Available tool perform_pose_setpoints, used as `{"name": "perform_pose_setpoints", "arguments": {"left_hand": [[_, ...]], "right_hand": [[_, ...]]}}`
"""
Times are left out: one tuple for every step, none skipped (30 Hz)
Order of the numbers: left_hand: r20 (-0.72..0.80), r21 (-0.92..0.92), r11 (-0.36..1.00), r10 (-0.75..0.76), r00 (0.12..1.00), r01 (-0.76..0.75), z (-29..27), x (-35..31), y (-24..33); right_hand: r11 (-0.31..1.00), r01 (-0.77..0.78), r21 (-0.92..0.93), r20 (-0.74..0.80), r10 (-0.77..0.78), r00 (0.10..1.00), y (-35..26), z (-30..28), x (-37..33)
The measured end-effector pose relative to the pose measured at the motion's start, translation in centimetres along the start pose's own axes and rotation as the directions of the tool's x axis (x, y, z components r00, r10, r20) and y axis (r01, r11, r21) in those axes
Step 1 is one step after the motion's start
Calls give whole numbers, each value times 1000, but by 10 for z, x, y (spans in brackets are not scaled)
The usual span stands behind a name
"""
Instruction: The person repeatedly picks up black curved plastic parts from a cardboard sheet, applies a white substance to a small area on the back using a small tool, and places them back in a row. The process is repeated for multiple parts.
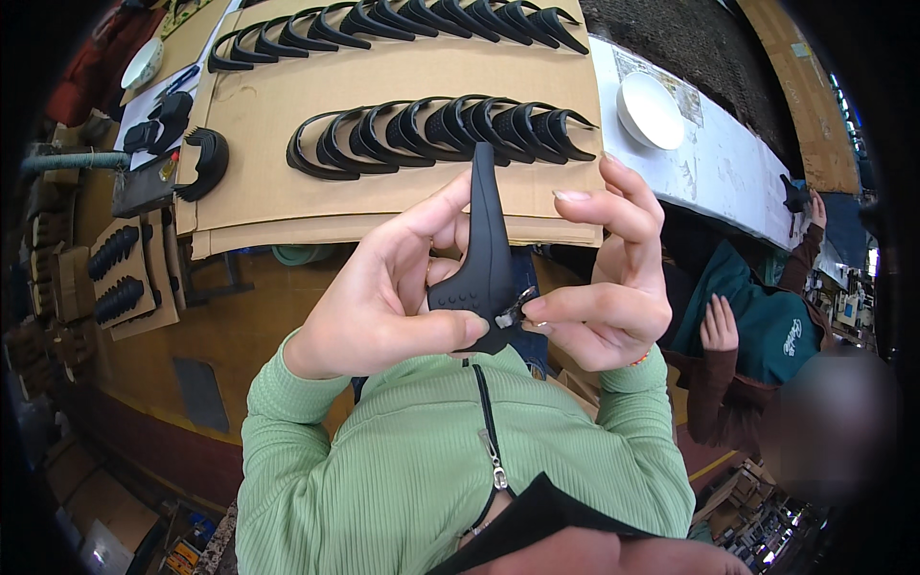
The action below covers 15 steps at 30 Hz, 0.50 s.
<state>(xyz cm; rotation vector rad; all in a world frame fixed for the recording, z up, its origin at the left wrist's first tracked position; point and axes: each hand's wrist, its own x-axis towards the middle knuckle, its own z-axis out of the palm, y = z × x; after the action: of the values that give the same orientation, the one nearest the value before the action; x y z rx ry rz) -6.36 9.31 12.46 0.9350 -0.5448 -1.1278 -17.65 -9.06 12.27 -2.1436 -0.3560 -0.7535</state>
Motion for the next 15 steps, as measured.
{"name": "perform_pose_setpoints", "arguments": {"left_hand": [[-4,4,1000,2,1000,-2,0,0,0],[-8,8,1000,4,1000,-4,1,0,0],[-20,9,1000,4,1000,-4,2,0,0],[-25,5,1000,6,1000,-6,2,0,0],[-27,9,1000,1,1000,-1,2,-1,0],[-21,9,1000,-2,1000,2,2,-1,0],[-17,4,1000,-5,1000,5,2,-1,1],[-15,11,1000,2,1000,-1,2,-1,0],[-16,13,1000,8,1000,-7,3,-1,0],[-16,15,1000,14,1000,-13,3,-1,0],[-14,19,1000,13,1000,-13,3,-1,0],[-11,24,1000,13,1000,-12,3,-1,0],[-9,28,1000,12,1000,-12,3,-1,0],[-12,32,999,9,1000,-9,3,-1,0],[-15,36,999,8,1000,-7,3,-2,0]], "right_hand": [[1000,6,0,-5,-6,1000,0,0,0],[1000,8,2,-9,-8,1000,0,0,0],[1000,10,3,-13,-10,1000,0,1,0],[1000,13,2,-22,-13,1000,0,1,0],[1000,15,0,-30,-15,999,0,1,0],[1000,16,0,-38,-16,999,-1,2,0],[1000,15,-3,-43,-15,999,-1,2,0],[1000,12,-6,-48,-13,999,-2,3,0],[1000,7,-6,-52,-7,999,-2,3,-1],[1000,12,-16,-54,-13,998,-2,3,0],[1000,14,-24,-56,-16,998,-2,3,0],[1000,14,-27,-58,-16,998,-2,3,0],[999,19,-34,-57,-21,998,-2,3,0],[999,20,-35,-56,-22,998,-2,3,1],[999,19,-34,-56,-21,998,-2,3,1]]}}
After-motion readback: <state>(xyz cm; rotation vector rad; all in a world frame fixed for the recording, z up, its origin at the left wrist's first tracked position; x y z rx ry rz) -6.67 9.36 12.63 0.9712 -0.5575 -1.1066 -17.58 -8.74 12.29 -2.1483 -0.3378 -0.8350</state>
